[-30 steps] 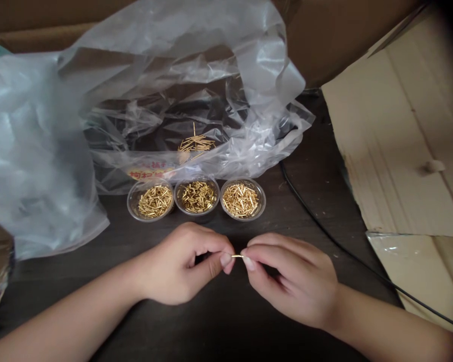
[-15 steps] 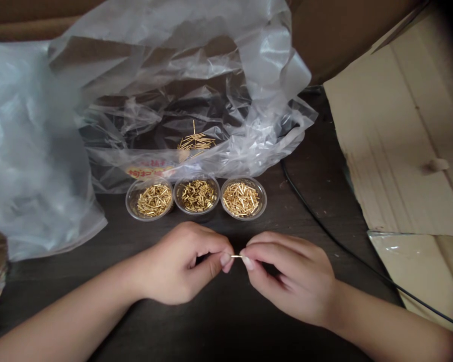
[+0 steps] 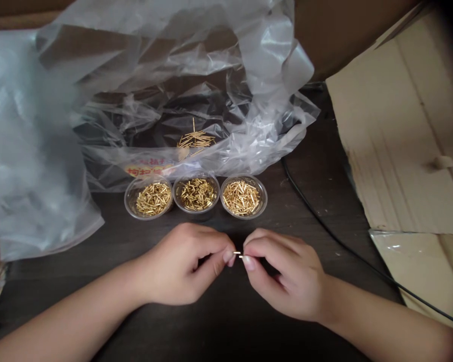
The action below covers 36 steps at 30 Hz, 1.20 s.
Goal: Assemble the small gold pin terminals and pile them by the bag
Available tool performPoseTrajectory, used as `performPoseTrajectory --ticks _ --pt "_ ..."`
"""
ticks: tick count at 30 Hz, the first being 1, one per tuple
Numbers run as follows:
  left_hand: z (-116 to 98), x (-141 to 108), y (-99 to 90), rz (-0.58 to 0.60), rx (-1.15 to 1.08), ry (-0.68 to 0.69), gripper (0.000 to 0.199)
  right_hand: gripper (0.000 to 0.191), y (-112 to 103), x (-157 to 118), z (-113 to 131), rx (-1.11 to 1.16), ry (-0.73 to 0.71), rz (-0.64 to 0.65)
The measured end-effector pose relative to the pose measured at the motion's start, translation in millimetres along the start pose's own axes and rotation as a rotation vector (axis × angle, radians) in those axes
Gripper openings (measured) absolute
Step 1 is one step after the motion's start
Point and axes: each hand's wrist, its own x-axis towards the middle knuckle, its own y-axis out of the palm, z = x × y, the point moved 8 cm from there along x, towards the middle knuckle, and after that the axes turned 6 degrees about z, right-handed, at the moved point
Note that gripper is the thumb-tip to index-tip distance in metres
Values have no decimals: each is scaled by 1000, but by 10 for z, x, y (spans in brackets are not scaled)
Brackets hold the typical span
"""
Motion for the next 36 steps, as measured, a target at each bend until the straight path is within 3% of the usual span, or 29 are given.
performPoseTrajectory --ticks 11,21,26,36 --pt "-8 16 -39 -20 -88 7 17 14 -12 27 -38 107 28 31" --pt "-10 29 -46 -22 -90 13 17 15 51 -15 10 -45 -10 63" --pt "-35 27 -36 -11 -64 23 17 16 -12 -10 47 18 -53 38" --pt "-44 35 -18 29 -75 27 15 17 -21 55 -106 302 147 66"
